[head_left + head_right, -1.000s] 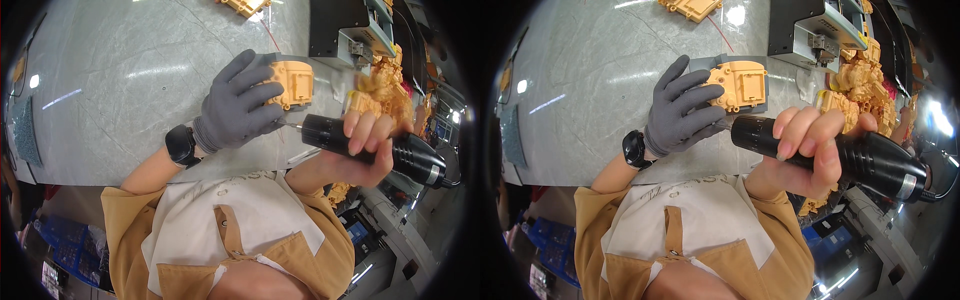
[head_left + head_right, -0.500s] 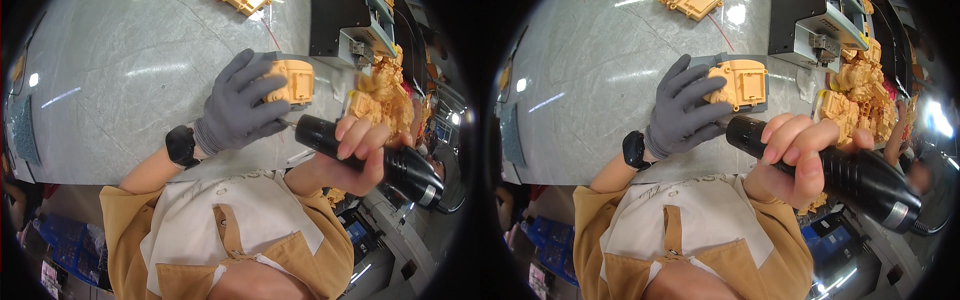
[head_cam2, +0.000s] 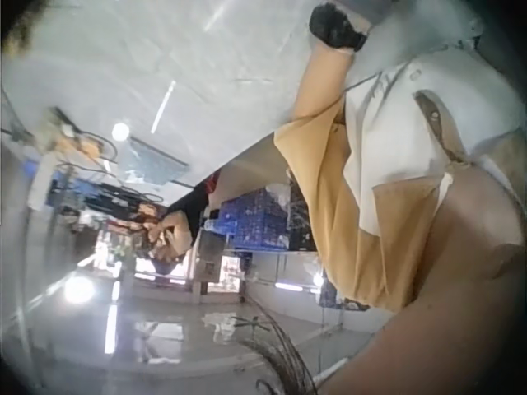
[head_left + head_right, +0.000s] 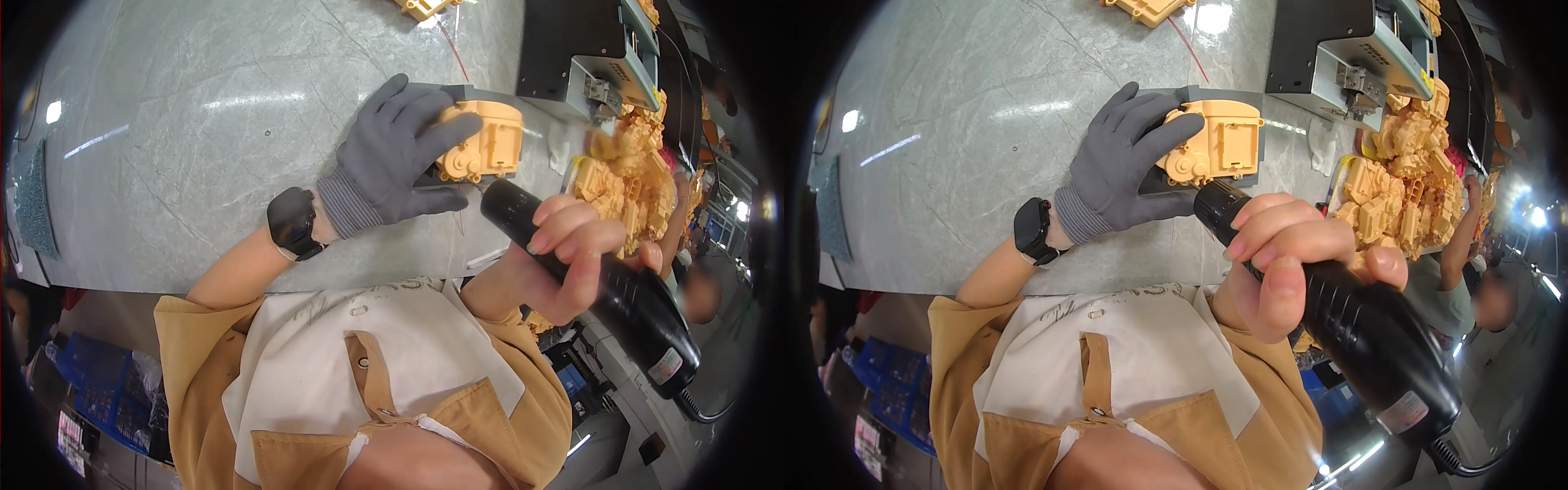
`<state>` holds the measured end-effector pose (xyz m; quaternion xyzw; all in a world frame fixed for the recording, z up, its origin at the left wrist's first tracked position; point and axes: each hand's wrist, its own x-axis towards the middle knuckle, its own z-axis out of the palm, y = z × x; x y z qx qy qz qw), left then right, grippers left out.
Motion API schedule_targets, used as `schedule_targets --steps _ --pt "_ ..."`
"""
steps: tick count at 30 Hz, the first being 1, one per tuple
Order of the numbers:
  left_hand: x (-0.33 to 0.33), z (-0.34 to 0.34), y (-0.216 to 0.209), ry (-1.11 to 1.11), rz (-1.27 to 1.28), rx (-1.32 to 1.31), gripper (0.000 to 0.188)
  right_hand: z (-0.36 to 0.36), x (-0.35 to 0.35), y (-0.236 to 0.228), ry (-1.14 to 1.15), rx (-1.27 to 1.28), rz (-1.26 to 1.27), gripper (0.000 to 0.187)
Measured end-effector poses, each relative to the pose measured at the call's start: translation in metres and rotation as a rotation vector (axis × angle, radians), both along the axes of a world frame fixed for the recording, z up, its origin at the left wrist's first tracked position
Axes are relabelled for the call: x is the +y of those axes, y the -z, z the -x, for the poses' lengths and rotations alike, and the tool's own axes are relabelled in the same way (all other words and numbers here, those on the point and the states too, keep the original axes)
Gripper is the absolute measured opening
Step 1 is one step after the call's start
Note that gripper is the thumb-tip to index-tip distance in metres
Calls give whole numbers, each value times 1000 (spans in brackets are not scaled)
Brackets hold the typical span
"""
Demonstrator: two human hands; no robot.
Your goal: The person uses a handheld rotary tool to deburr and smooth the edges of small yellow plastic parts. They hold each part with a gloved left hand and apply the tool with the right hand, working on multiple units sequentially on a gray workbench.
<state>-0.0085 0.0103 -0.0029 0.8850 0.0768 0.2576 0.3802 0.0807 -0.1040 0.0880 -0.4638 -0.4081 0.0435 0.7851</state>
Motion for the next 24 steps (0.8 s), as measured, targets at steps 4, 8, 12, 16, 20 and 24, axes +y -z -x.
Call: schedule_targets --steps 4,8,12,16,20,24 --pt "1 -1 3 -3 31 -32 70 3 1 0 5 -32 -2 52" --pt "-1 -1 1 -22 35 -15 70 3 0 1 7 -29 6 50" --pt "-1 -2 2 -22 46 -21 69 2 -4 -2 -55 -46 94 44" --pt "-1 -2 3 -26 39 -38 69 2 -3 -1 -43 -47 100 43" --pt "-1 -2 2 -24 35 -34 69 1 -4 -2 -46 -52 102 43" --pt "-1 -2 1 -30 38 -38 70 -1 -6 -3 -93 -44 83 43"
